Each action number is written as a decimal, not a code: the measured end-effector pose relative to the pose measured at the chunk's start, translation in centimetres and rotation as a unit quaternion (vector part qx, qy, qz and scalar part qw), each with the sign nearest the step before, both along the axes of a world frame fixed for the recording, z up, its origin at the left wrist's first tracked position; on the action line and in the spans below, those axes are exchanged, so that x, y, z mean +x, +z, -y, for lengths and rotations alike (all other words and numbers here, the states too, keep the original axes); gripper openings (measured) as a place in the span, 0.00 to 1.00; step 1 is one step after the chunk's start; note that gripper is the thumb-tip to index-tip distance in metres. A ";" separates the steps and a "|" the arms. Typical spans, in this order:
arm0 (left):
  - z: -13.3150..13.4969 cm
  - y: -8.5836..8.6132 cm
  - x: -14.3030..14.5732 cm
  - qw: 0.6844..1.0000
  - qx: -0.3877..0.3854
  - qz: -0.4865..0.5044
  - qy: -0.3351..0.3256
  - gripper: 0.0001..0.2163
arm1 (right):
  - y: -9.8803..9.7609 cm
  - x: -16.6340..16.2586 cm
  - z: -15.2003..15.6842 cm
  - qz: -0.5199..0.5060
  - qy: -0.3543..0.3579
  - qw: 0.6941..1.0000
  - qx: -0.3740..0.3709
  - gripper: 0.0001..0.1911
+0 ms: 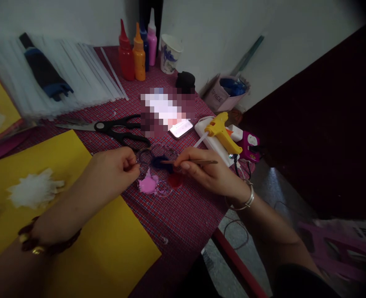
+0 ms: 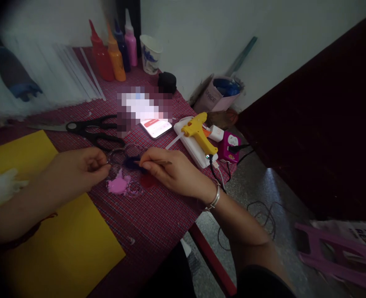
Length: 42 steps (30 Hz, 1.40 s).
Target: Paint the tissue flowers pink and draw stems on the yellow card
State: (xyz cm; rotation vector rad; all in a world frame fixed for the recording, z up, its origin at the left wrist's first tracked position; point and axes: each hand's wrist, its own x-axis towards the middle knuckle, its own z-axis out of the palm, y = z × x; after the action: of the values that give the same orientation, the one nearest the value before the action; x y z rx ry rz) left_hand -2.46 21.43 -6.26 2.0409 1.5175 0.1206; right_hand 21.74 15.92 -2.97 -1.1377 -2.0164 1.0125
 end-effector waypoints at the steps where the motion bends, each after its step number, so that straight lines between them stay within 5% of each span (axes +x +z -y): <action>1: 0.0 0.1 0.0 1.000 -0.003 -0.005 0.003 0.05 | -0.1 -0.1 -0.1 -0.002 0.008 1.000 0.003 0.10; 11: 0.0 0.5 0.1 1.000 -0.003 -0.006 -0.003 0.05 | -0.4 1.2 0.9 0.032 0.030 0.998 0.051 0.07; 30: 0.1 0.4 0.0 1.000 0.003 0.005 -0.002 0.06 | -1.2 1.7 1.9 -0.023 -0.029 0.998 -0.046 0.07; 35: 0.1 0.6 0.1 1.000 -0.005 -0.006 -0.001 0.05 | -1.5 1.3 1.8 -0.045 0.002 0.998 -0.050 0.07; 42: -0.1 -0.5 -0.2 1.000 0.014 0.017 -0.013 0.07 | -1.7 1.2 2.0 -0.039 -0.055 0.997 -0.037 0.08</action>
State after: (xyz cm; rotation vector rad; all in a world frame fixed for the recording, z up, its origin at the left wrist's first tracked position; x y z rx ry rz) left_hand -2.65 21.54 -6.73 2.0701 1.4748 0.1676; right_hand 22.90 13.93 -4.63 -1.2146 -1.8479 1.0673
